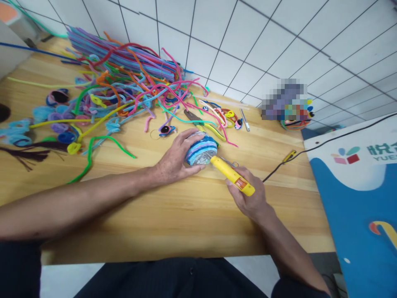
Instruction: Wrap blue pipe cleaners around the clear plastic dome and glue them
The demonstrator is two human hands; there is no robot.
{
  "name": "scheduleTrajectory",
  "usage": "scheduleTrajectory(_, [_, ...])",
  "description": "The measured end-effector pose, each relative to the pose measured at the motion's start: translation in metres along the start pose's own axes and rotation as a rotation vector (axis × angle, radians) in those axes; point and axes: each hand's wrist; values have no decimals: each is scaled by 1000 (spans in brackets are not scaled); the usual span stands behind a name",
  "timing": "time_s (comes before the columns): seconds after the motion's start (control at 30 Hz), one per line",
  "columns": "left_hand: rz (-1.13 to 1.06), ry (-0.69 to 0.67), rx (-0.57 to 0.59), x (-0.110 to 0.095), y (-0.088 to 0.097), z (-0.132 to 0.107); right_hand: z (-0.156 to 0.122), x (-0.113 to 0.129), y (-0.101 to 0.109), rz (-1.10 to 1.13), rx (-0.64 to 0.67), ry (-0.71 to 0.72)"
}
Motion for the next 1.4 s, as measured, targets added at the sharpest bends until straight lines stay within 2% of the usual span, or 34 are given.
scheduleTrajectory(0.3, [3, 13, 3, 1, 0, 0, -2, -6, 1, -22, -12, -13])
scheduleTrajectory(0.6, [39, 28, 22, 0, 1, 0, -4, -3, 1, 97, -64, -109])
scheduleTrajectory(0.8, [21, 19, 5, -2, 0, 1, -1, -3, -1, 77, -28, -42])
scheduleTrajectory(0.97, [28, 38, 24, -1, 0, 1, -1, -6, -3, 49, -44, -60])
scheduleTrajectory(1.13, [16, 49, 28, -1, 0, 0, -3, -4, -2, 79, -52, -135])
scheduleTrajectory(1.3, [25, 57, 31, -1, 0, 0, -2, -4, -2, 87, -34, -61])
scheduleTrajectory(1.4, [27, 52, 23, -1, 0, 0, -1, -6, 0, 70, -43, -76])
Point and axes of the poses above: each hand's wrist, its own z-axis towards the middle knuckle, its own y-axis out of the back of the hand, x = y × z, and after that the axes turned 12 degrees about z, right-handed
